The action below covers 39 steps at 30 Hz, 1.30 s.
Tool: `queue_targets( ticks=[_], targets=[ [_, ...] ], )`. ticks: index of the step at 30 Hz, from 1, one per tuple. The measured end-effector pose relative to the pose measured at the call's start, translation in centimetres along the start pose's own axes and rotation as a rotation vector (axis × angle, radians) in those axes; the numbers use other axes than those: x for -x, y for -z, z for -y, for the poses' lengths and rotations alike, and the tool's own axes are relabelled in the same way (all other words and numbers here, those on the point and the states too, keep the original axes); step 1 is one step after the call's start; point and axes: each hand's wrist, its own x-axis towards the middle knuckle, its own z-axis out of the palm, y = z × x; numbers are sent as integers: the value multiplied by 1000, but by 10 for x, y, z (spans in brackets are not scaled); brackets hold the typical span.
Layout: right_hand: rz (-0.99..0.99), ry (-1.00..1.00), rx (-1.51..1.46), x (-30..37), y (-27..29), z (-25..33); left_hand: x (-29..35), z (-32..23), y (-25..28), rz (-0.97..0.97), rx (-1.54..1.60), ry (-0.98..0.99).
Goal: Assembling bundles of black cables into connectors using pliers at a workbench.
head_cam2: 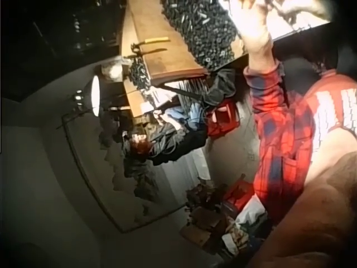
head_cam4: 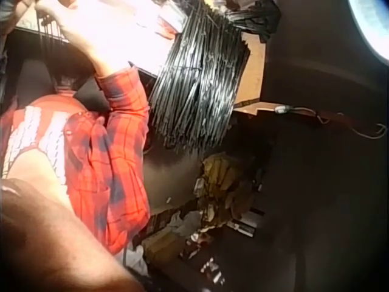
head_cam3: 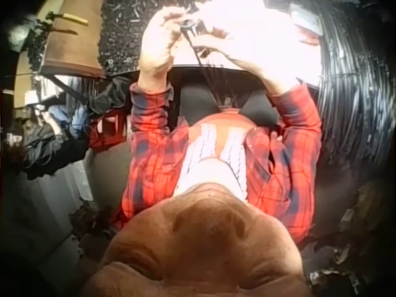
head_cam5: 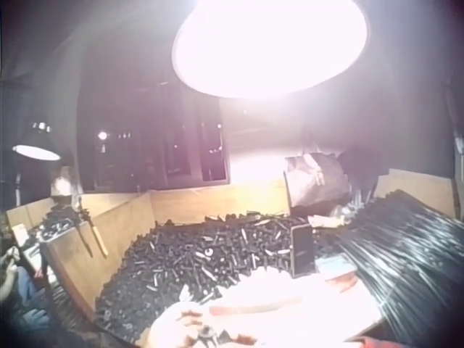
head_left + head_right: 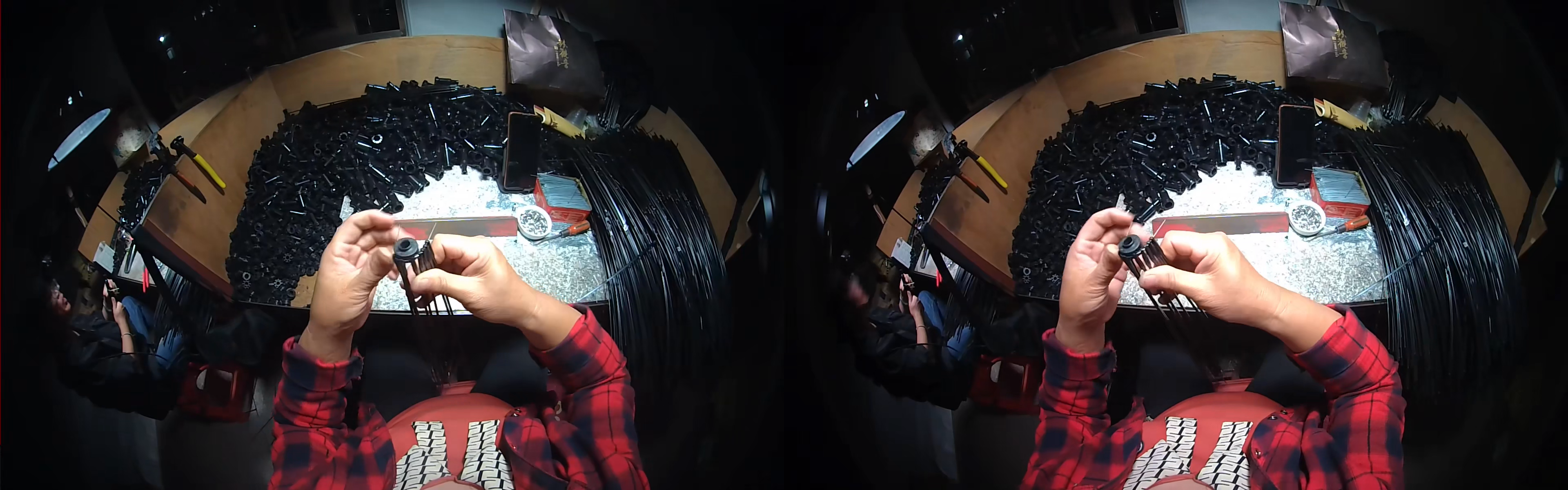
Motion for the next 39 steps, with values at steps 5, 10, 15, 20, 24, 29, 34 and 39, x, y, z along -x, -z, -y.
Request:
queue_targets(
  ticks=[5,10,15,20,24,29,34,39],
  targets=[
    [-127,323,434,-6,-15,1,16,-4,-16,-91,-326,-216],
    [-132,397,521,-12,-22,-8,25,-12,-10,-152,-650,-259],
    [-105,364,451,-13,-24,-31,33,-21,-8,-176,-1053,-308],
    [2,120,267,-6,-21,-53,39,-22,1,-180,-1143,-348],
    [-23,161,439,-5,-24,-66,41,-21,1,-166,-1230,-380],
    [-31,140,424,-9,-25,-66,39,-24,4,-144,-1217,-334],
    [-13,182,463,-8,-31,-63,45,-23,22,-84,-981,-208],
    [-34,172,406,-7,-35,-69,52,-22,20,-47,-910,-154]
  ],
)
